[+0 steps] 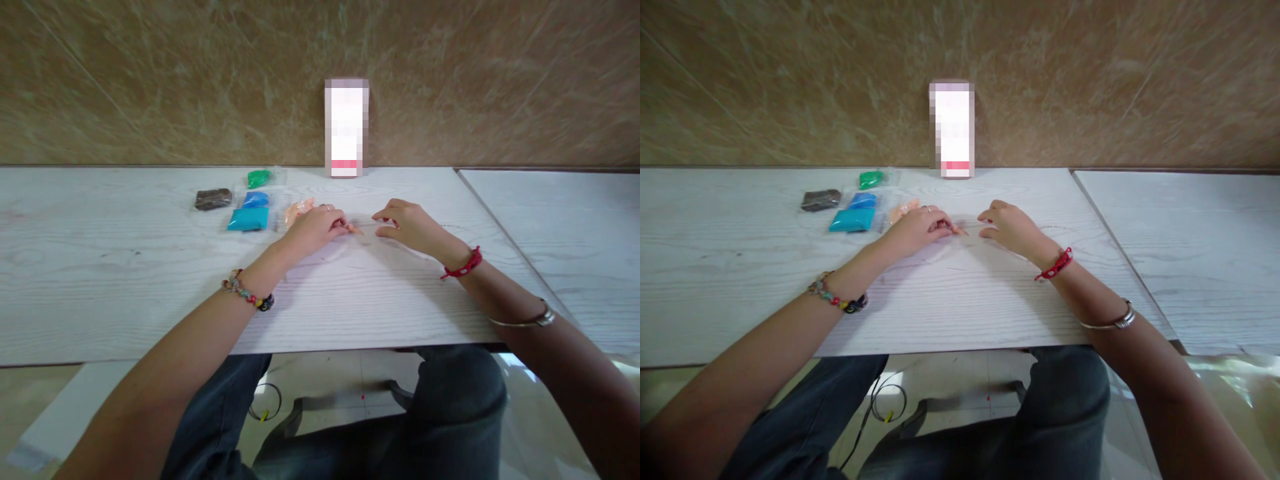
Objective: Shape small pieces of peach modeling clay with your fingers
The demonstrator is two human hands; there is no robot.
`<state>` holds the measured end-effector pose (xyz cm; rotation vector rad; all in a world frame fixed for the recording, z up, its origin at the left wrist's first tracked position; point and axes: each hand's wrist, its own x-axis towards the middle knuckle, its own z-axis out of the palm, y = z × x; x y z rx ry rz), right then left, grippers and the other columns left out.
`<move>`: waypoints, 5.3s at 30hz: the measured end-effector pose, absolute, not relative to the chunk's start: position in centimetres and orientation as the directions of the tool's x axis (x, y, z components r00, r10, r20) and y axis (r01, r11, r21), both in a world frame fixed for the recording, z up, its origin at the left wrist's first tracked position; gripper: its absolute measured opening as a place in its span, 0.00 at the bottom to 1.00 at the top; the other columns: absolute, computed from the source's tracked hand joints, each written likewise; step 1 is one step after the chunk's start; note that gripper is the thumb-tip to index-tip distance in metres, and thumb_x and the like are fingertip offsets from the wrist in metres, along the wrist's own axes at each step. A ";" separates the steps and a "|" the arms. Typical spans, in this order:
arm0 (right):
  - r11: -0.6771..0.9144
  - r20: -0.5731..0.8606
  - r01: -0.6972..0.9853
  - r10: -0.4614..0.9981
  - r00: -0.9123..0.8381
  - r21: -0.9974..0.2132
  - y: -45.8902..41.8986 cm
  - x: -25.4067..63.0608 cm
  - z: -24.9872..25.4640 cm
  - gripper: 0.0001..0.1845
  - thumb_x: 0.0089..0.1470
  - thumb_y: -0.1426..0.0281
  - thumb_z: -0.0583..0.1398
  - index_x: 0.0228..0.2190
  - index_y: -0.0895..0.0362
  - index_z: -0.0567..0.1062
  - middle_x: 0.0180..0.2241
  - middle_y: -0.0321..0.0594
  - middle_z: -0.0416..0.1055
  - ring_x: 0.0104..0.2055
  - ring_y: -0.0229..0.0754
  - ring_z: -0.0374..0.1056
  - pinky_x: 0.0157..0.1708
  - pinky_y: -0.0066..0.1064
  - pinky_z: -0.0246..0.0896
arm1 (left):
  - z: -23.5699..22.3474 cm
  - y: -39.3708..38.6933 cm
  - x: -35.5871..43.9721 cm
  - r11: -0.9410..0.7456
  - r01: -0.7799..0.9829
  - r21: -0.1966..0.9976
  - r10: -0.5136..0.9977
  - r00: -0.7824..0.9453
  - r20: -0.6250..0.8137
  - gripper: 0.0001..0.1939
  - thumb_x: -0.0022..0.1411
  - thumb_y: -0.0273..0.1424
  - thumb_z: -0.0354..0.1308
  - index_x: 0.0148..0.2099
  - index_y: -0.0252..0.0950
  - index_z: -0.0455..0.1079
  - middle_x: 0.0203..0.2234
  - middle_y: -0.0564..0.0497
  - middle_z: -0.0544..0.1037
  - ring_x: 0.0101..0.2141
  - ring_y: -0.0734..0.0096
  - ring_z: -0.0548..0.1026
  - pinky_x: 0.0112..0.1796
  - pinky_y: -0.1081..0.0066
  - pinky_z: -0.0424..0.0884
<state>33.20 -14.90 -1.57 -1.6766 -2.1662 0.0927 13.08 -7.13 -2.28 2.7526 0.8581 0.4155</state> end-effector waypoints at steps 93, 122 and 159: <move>0.238 0.215 0.929 0.960 -0.180 -0.283 -14.9 33.0 -1.5 0.09 0.50 0.76 0.58 0.33 0.63 0.77 0.34 0.48 0.70 0.34 0.40 0.66 0.39 0.32 0.60 | -0.6 -9.0 13.8 -0.711 0.385 0.588 0.675 0.610 0.416 0.08 0.60 0.27 0.52 0.29 0.33 0.67 0.25 0.53 0.70 0.28 0.77 0.66 0.32 0.74 0.61; 0.257 0.341 0.637 0.940 0.011 -0.727 -15.5 30.5 -1.3 0.10 0.40 0.74 0.65 0.26 0.58 0.68 0.24 0.35 0.71 0.26 0.35 0.68 0.30 0.28 0.65 | -1.5 -8.8 14.0 -0.707 0.415 0.572 0.671 0.648 0.359 0.09 0.61 0.31 0.51 0.31 0.34 0.68 0.27 0.53 0.72 0.30 0.76 0.68 0.33 0.73 0.62; 0.301 0.384 0.822 0.917 -0.110 -0.483 -15.6 30.4 -1.1 0.09 0.53 0.71 0.56 0.26 0.58 0.75 0.28 0.41 0.73 0.32 0.39 0.66 0.31 0.30 0.58 | -1.2 -9.3 13.9 -0.782 0.382 0.492 0.585 0.722 0.369 0.06 0.58 0.32 0.55 0.32 0.35 0.70 0.29 0.52 0.71 0.30 0.76 0.68 0.33 0.73 0.64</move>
